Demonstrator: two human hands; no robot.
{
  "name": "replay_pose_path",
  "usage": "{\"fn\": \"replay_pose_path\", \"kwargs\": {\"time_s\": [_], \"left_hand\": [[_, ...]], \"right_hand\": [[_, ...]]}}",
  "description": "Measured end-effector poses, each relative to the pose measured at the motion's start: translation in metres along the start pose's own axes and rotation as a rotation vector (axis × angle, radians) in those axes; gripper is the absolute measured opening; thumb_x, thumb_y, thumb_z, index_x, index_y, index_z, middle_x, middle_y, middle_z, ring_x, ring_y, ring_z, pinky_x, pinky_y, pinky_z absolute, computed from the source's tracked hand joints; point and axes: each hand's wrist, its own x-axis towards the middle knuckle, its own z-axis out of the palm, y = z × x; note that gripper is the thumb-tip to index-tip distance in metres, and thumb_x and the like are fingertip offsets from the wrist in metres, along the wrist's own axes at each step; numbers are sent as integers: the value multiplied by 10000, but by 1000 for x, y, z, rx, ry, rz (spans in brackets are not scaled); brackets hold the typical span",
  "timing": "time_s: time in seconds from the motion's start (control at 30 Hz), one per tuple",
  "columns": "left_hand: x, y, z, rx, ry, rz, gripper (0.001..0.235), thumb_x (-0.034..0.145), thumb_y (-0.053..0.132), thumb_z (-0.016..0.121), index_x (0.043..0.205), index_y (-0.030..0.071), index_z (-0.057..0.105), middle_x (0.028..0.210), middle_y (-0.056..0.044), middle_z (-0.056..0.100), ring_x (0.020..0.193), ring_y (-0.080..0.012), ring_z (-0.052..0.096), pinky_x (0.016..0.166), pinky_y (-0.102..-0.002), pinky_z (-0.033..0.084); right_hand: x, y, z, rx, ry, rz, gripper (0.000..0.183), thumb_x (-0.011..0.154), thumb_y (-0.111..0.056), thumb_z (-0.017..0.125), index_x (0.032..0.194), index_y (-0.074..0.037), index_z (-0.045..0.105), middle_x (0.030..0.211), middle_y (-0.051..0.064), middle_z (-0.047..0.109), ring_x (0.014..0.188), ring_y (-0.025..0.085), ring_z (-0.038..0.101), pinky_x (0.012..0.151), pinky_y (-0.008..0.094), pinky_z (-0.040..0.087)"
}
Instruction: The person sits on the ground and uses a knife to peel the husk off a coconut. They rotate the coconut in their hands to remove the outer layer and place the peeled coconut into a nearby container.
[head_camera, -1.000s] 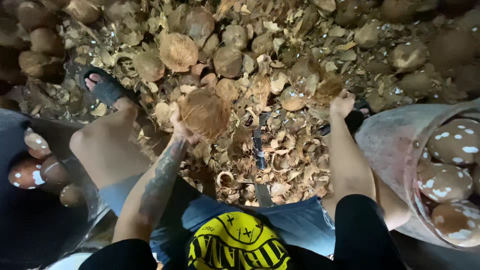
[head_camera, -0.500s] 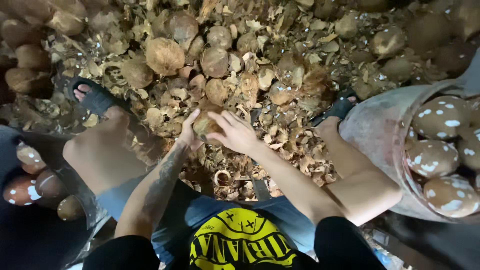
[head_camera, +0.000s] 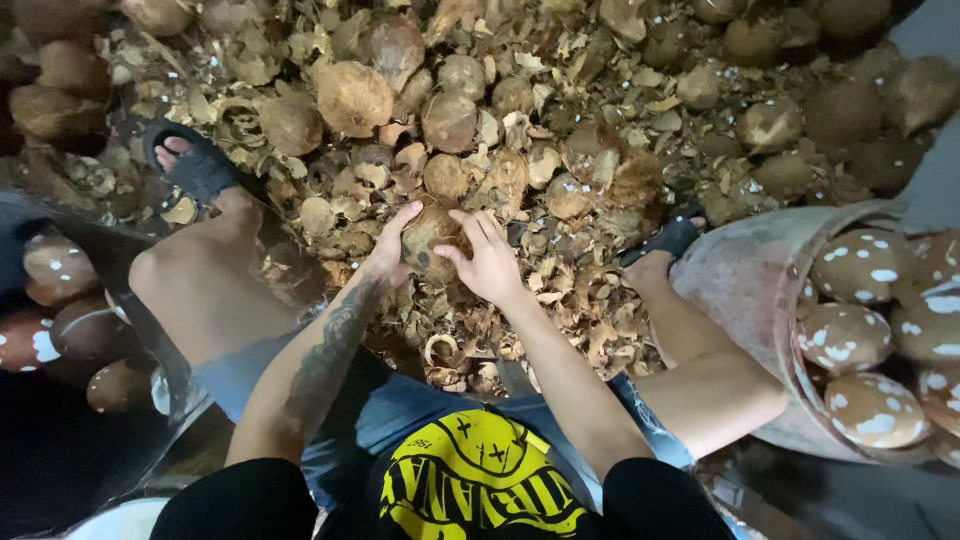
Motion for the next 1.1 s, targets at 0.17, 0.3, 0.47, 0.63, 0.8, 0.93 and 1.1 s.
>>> {"fn": "replay_pose_path", "kwargs": {"time_s": [0.17,0.3,0.47,0.63,0.8,0.93,1.1], "left_hand": [[5,4,8,131,74,145,727,808,589,832,1355,135,679,1305,-155,703,1137,-351,685,905,-575,581],[3,-3,9,69,95,209,636,825,523,840,1312,149,678,1308,-170,679,1142,-375,683,892,-590,587],[-11,0,0,17,72,137,652,811,602,810,1262,145,696,1240,-118,726,1096,-305,699,878,-508,604],[-10,10,5,-104,0,97,715,806,611,787,1281,83,706,1297,-174,728,1170,-360,689,989,-559,567],[-10,3,4,-114,-17,67,747,791,595,805,1292,52,694,1284,-182,729,1169,-367,681,1026,-593,540],[-6,2,6,-166,-76,68,675,845,561,763,1303,68,714,1302,-176,732,1183,-375,689,1050,-571,538],[-1,-7,-10,-270,-220,82,665,874,588,689,1330,105,717,1354,-175,719,1241,-398,679,1102,-591,509]], "right_hand": [[19,6,18,-135,173,-29,102,1029,-256,648,956,-185,655,820,60,680,841,330,741,703,430,602],[25,-4,19,36,310,196,95,1020,-145,614,938,-97,618,819,163,748,856,430,747,727,519,578],[39,-8,15,501,483,412,66,999,-113,734,964,-71,697,832,116,744,827,185,685,794,342,546],[32,-3,-19,594,157,105,508,866,-210,907,1308,-81,692,1079,167,732,1042,339,706,990,483,538],[33,-2,-11,367,127,-22,216,842,-183,905,960,-94,748,826,98,722,838,344,750,829,403,586],[37,-12,2,215,335,95,202,928,-253,820,850,-133,677,725,99,695,740,356,729,688,403,567],[60,-2,-3,1148,806,1161,329,1025,-227,690,1230,-75,484,945,49,576,705,156,543,528,202,507]]}}
